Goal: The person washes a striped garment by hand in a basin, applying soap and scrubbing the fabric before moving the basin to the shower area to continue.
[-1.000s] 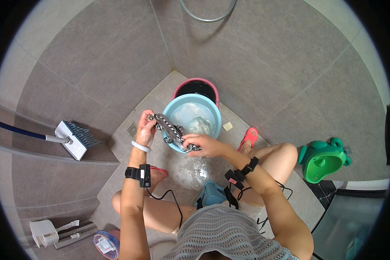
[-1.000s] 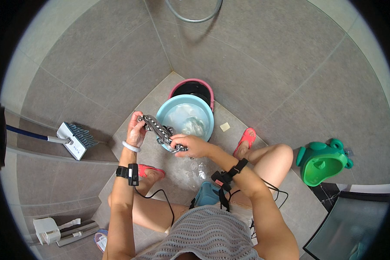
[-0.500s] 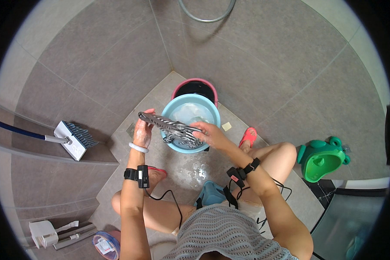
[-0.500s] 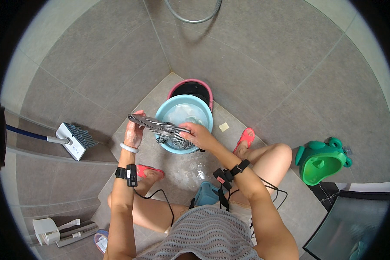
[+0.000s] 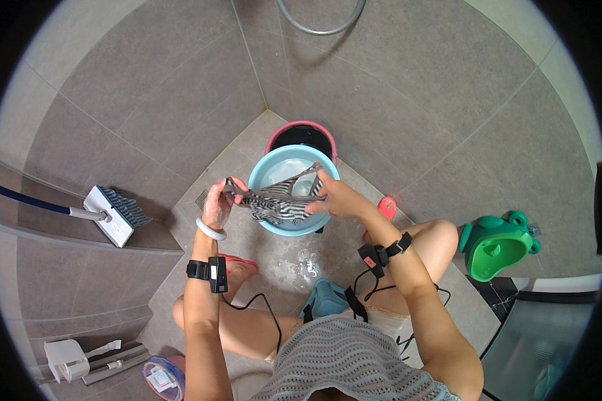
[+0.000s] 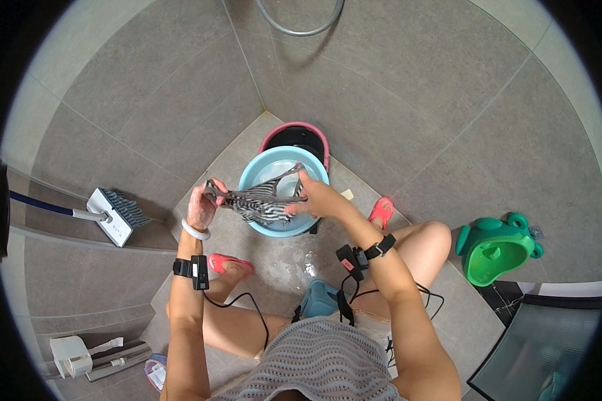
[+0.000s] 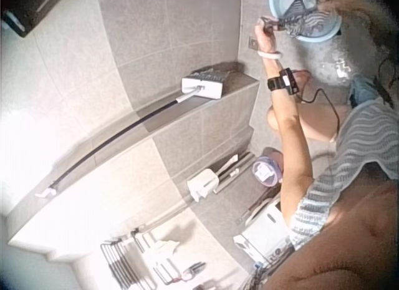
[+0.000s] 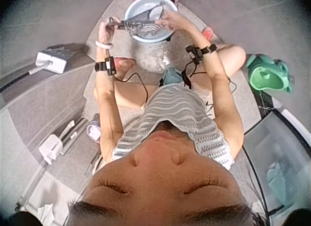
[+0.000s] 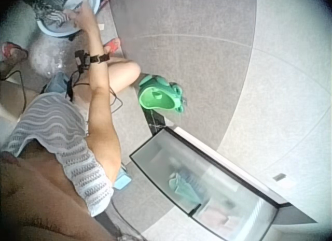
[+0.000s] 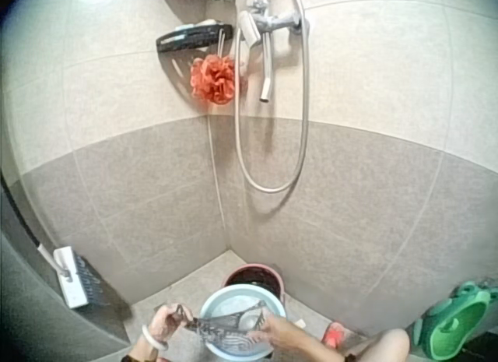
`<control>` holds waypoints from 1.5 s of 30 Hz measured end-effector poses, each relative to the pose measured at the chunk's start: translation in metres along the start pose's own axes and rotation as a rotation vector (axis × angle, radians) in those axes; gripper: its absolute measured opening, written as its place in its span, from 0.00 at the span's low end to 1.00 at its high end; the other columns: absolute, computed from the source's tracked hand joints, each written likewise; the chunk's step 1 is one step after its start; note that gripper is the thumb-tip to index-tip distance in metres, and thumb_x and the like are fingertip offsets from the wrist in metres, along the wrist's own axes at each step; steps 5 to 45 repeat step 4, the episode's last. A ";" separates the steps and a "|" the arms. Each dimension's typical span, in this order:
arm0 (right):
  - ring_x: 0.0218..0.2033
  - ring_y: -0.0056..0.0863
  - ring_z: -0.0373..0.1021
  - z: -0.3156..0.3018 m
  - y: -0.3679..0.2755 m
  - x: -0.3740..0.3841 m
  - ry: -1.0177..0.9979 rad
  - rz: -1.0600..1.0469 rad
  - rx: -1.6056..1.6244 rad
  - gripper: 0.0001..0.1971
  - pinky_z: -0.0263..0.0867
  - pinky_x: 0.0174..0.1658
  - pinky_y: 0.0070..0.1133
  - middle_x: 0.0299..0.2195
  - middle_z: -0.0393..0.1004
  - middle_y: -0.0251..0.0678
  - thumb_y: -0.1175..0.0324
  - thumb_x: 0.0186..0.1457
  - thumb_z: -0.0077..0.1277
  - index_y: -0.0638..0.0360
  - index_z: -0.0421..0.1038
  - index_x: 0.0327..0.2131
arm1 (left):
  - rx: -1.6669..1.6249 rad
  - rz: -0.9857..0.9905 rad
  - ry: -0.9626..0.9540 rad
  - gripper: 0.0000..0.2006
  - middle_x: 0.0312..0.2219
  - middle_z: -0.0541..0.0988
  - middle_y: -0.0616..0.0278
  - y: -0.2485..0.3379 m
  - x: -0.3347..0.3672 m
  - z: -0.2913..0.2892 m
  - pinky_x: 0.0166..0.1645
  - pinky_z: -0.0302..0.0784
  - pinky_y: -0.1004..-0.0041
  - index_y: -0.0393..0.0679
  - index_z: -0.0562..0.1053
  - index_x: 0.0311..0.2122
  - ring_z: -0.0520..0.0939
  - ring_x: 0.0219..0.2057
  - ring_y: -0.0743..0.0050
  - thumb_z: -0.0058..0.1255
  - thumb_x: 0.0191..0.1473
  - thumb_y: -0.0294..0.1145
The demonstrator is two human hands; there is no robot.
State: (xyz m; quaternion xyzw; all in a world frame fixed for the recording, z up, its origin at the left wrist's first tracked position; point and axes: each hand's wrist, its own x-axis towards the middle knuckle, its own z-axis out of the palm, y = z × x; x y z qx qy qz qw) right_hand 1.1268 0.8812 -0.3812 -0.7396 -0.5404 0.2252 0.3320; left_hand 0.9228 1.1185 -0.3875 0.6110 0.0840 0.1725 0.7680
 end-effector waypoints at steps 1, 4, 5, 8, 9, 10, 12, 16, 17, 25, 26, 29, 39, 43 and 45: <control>0.19 0.30 0.69 -0.008 -0.010 0.001 -0.017 0.096 0.201 0.38 0.62 0.20 0.23 0.19 0.71 0.41 0.60 0.47 0.56 0.68 0.46 0.54 | 0.100 -0.023 -0.028 0.29 0.22 0.72 0.62 0.002 0.000 -0.002 0.32 0.64 0.78 0.36 0.69 0.35 0.70 0.25 0.77 0.32 0.52 0.57; 0.09 0.23 0.62 -0.002 0.002 0.011 0.073 0.153 0.402 0.40 0.57 0.13 0.20 0.14 0.69 0.34 0.62 0.52 0.50 0.63 0.35 0.59 | 0.253 -0.044 -0.080 0.31 0.23 0.73 0.61 0.006 -0.002 -0.003 0.39 0.63 0.76 0.34 0.69 0.36 0.71 0.29 0.74 0.37 0.48 0.59; 0.09 0.23 0.62 -0.002 0.002 0.011 0.073 0.153 0.402 0.40 0.57 0.13 0.20 0.14 0.69 0.34 0.62 0.52 0.50 0.63 0.35 0.59 | 0.253 -0.044 -0.080 0.31 0.23 0.73 0.61 0.006 -0.002 -0.003 0.39 0.63 0.76 0.34 0.69 0.36 0.71 0.29 0.74 0.37 0.48 0.59; 0.09 0.23 0.62 -0.002 0.002 0.011 0.073 0.153 0.402 0.40 0.57 0.13 0.20 0.14 0.69 0.34 0.62 0.52 0.50 0.63 0.35 0.59 | 0.253 -0.044 -0.080 0.31 0.23 0.73 0.61 0.006 -0.002 -0.003 0.39 0.63 0.76 0.34 0.69 0.36 0.71 0.29 0.74 0.37 0.48 0.59; 0.09 0.23 0.62 -0.002 0.002 0.011 0.073 0.153 0.402 0.40 0.57 0.13 0.20 0.14 0.69 0.34 0.62 0.52 0.50 0.63 0.35 0.59 | 0.253 -0.044 -0.080 0.31 0.23 0.73 0.61 0.006 -0.002 -0.003 0.39 0.63 0.76 0.34 0.69 0.36 0.71 0.29 0.74 0.37 0.48 0.59; 0.09 0.23 0.62 -0.002 0.002 0.011 0.073 0.153 0.402 0.40 0.57 0.13 0.20 0.14 0.69 0.34 0.62 0.52 0.50 0.63 0.35 0.59 | 0.253 -0.044 -0.080 0.31 0.23 0.73 0.61 0.006 -0.002 -0.003 0.39 0.63 0.76 0.34 0.69 0.36 0.71 0.29 0.74 0.37 0.48 0.59; 0.09 0.23 0.62 -0.002 0.002 0.011 0.073 0.153 0.402 0.40 0.57 0.13 0.20 0.14 0.69 0.34 0.62 0.52 0.50 0.63 0.35 0.59 | 0.253 -0.044 -0.080 0.31 0.23 0.73 0.61 0.006 -0.002 -0.003 0.39 0.63 0.76 0.34 0.69 0.36 0.71 0.29 0.74 0.37 0.48 0.59; 0.09 0.23 0.62 -0.002 0.002 0.011 0.073 0.153 0.402 0.40 0.57 0.13 0.20 0.14 0.69 0.34 0.62 0.52 0.50 0.63 0.35 0.59 | 0.253 -0.044 -0.080 0.31 0.23 0.73 0.61 0.006 -0.002 -0.003 0.39 0.63 0.76 0.34 0.69 0.36 0.71 0.29 0.74 0.37 0.48 0.59; 0.09 0.23 0.62 -0.002 0.002 0.011 0.073 0.153 0.402 0.40 0.57 0.13 0.20 0.14 0.69 0.34 0.62 0.52 0.50 0.63 0.35 0.59 | 0.253 -0.044 -0.080 0.31 0.23 0.73 0.61 0.006 -0.002 -0.003 0.39 0.63 0.76 0.34 0.69 0.36 0.71 0.29 0.74 0.37 0.48 0.59; 0.09 0.23 0.62 -0.002 0.002 0.011 0.073 0.153 0.402 0.40 0.57 0.13 0.20 0.14 0.69 0.34 0.62 0.52 0.50 0.63 0.35 0.59 | 0.253 -0.044 -0.080 0.31 0.23 0.73 0.61 0.006 -0.002 -0.003 0.39 0.63 0.76 0.34 0.69 0.36 0.71 0.29 0.74 0.37 0.48 0.59; 0.09 0.23 0.62 -0.002 0.002 0.011 0.073 0.153 0.402 0.40 0.57 0.13 0.20 0.14 0.69 0.34 0.62 0.52 0.50 0.63 0.35 0.59 | 0.253 -0.044 -0.080 0.31 0.23 0.73 0.61 0.006 -0.002 -0.003 0.39 0.63 0.76 0.34 0.69 0.36 0.71 0.29 0.74 0.37 0.48 0.59; 0.09 0.23 0.62 -0.002 0.002 0.011 0.073 0.153 0.402 0.40 0.57 0.13 0.20 0.14 0.69 0.34 0.62 0.52 0.50 0.63 0.35 0.59 | 0.253 -0.044 -0.080 0.31 0.23 0.73 0.61 0.006 -0.002 -0.003 0.39 0.63 0.76 0.34 0.69 0.36 0.71 0.29 0.74 0.37 0.48 0.59; 0.09 0.23 0.62 -0.002 0.002 0.011 0.073 0.153 0.402 0.40 0.57 0.13 0.20 0.14 0.69 0.34 0.62 0.52 0.50 0.63 0.35 0.59 | 0.253 -0.044 -0.080 0.31 0.23 0.73 0.61 0.006 -0.002 -0.003 0.39 0.63 0.76 0.34 0.69 0.36 0.71 0.29 0.74 0.37 0.48 0.59; 0.09 0.23 0.62 -0.002 0.002 0.011 0.073 0.153 0.402 0.40 0.57 0.13 0.20 0.14 0.69 0.34 0.62 0.52 0.50 0.63 0.35 0.59 | 0.253 -0.044 -0.080 0.31 0.23 0.73 0.61 0.006 -0.002 -0.003 0.39 0.63 0.76 0.34 0.69 0.36 0.71 0.29 0.74 0.37 0.48 0.59; 0.09 0.23 0.62 -0.002 0.002 0.011 0.073 0.153 0.402 0.40 0.57 0.13 0.20 0.14 0.69 0.34 0.62 0.52 0.50 0.63 0.35 0.59 | 0.253 -0.044 -0.080 0.31 0.23 0.73 0.61 0.006 -0.002 -0.003 0.39 0.63 0.76 0.34 0.69 0.36 0.71 0.29 0.74 0.37 0.48 0.59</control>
